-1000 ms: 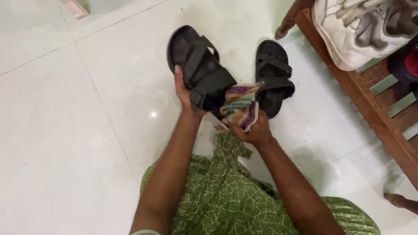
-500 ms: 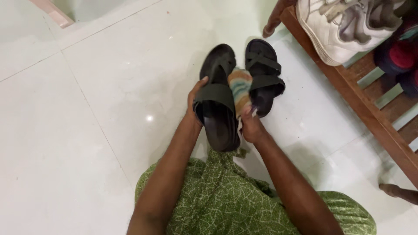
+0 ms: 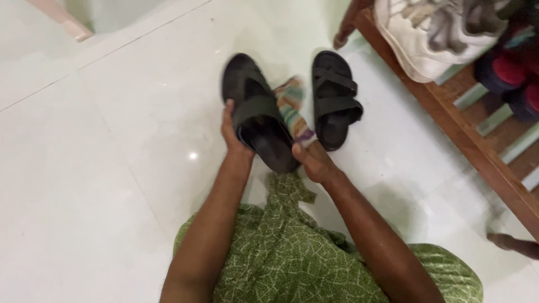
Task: The person sits on the floor and wipes a pair of black sandals with a cloth. They clean the straps and soles of both sandals, then place them on the floor.
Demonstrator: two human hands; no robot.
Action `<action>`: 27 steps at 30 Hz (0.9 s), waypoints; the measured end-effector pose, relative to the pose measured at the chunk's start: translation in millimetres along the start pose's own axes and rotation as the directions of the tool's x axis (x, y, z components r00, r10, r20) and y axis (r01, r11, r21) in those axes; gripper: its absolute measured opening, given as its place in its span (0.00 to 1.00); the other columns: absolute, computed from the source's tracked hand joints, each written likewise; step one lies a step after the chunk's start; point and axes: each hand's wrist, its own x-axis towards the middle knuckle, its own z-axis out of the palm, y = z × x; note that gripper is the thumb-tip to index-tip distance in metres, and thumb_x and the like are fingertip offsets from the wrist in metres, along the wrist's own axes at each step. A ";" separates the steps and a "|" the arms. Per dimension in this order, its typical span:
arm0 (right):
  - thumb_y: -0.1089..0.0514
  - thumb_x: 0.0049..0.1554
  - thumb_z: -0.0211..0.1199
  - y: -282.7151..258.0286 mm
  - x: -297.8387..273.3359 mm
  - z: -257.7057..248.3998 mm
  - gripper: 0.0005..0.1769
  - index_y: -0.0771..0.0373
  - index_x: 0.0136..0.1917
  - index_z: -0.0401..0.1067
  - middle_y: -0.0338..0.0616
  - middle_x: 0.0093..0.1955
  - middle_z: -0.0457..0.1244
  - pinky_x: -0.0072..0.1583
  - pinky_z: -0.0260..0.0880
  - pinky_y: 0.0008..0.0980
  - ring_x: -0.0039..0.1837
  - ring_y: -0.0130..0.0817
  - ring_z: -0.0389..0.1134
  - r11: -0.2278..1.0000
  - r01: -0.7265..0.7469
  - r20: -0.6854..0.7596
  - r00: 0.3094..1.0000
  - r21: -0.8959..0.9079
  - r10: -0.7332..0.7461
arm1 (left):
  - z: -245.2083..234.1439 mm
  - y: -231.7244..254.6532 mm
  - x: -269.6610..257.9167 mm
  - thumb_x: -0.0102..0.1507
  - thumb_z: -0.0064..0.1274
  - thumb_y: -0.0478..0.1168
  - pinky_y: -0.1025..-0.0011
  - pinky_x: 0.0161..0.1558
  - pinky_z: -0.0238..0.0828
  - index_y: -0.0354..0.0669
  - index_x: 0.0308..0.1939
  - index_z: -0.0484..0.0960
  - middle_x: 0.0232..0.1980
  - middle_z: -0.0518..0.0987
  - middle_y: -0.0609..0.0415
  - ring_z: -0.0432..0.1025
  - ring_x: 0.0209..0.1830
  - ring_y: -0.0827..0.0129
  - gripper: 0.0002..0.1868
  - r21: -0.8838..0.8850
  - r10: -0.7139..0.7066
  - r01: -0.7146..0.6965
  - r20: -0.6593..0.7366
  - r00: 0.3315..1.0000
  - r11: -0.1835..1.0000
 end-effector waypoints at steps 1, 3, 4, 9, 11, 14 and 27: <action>0.49 0.53 0.69 -13.8 2.7 4.1 0.45 0.68 0.77 0.55 0.54 0.73 0.59 0.73 0.63 0.41 0.74 0.44 0.61 0.995 0.088 0.059 0.994 0.053 -0.091 | -1.2 11.0 -0.7 0.66 0.48 0.56 0.48 0.63 0.73 0.32 0.67 0.71 0.60 0.78 0.36 0.75 0.58 0.45 0.34 -0.013 0.088 -0.088 -0.030 0.996 0.996; 0.52 0.50 0.76 -35.9 10.7 9.3 0.49 0.67 0.77 0.55 0.53 0.74 0.59 0.74 0.63 0.42 0.74 0.43 0.61 0.983 0.185 0.106 0.977 0.017 -0.186 | -2.0 23.4 -2.9 0.65 0.45 0.58 0.47 0.62 0.73 0.35 0.67 0.70 0.61 0.77 0.36 0.73 0.60 0.45 0.36 -0.017 0.197 -0.202 -0.167 0.966 0.979; 0.52 0.43 0.82 -42.8 16.1 11.4 0.54 0.68 0.75 0.57 0.53 0.71 0.62 0.72 0.67 0.42 0.71 0.43 0.65 0.971 0.227 0.128 0.968 -0.070 -0.217 | -1.8 22.8 -4.0 0.64 0.43 0.60 0.47 0.62 0.73 0.37 0.68 0.70 0.61 0.76 0.36 0.73 0.60 0.44 0.36 -0.009 0.216 -0.227 -0.271 0.938 0.974; 0.54 0.45 0.85 -41.6 25.0 -12.6 0.53 0.70 0.74 0.58 0.52 0.77 0.58 0.73 0.66 0.40 0.77 0.44 0.63 0.983 0.129 -0.172 0.979 0.129 -0.106 | 4.5 -4.6 -3.9 0.67 0.43 0.62 0.48 0.61 0.61 0.39 0.73 0.67 0.68 0.74 0.40 0.68 0.63 0.46 0.39 0.119 0.213 -0.189 -0.247 0.945 0.975; 0.57 0.47 0.82 -31.9 21.5 -38.5 0.45 0.69 0.71 0.62 0.52 0.72 0.62 0.71 0.69 0.42 0.72 0.45 0.66 0.962 0.114 -0.249 0.967 0.246 -0.051 | 10.9 -2.1 -3.3 0.69 0.44 0.65 0.44 0.52 0.39 0.35 0.76 0.63 0.70 0.72 0.39 0.62 0.57 0.42 0.43 0.336 0.303 -0.245 -0.131 0.944 0.909; 0.57 0.52 0.74 -19.7 14.3 -78.3 0.34 0.69 0.68 0.66 0.53 0.64 0.67 0.72 0.70 0.44 0.67 0.46 0.69 0.826 0.122 -0.286 0.957 0.551 0.050 | 25.5 16.9 -11.7 0.57 0.39 0.76 0.40 0.54 0.71 0.45 0.68 0.66 0.68 0.72 0.41 0.68 0.65 0.46 0.48 0.092 0.102 -0.111 0.094 0.990 0.990; 0.45 0.67 0.60 7.4 25.6 -77.9 0.26 0.75 0.57 0.74 0.54 0.51 0.68 0.54 0.67 0.41 0.50 0.39 0.67 0.955 -0.103 -0.640 0.722 0.277 0.263 | 30.1 -41.4 -41.1 0.66 0.52 0.63 0.57 0.52 0.80 0.25 0.61 0.76 0.52 0.83 0.36 0.81 0.48 0.53 0.40 0.699 -0.644 0.546 -0.159 0.749 0.462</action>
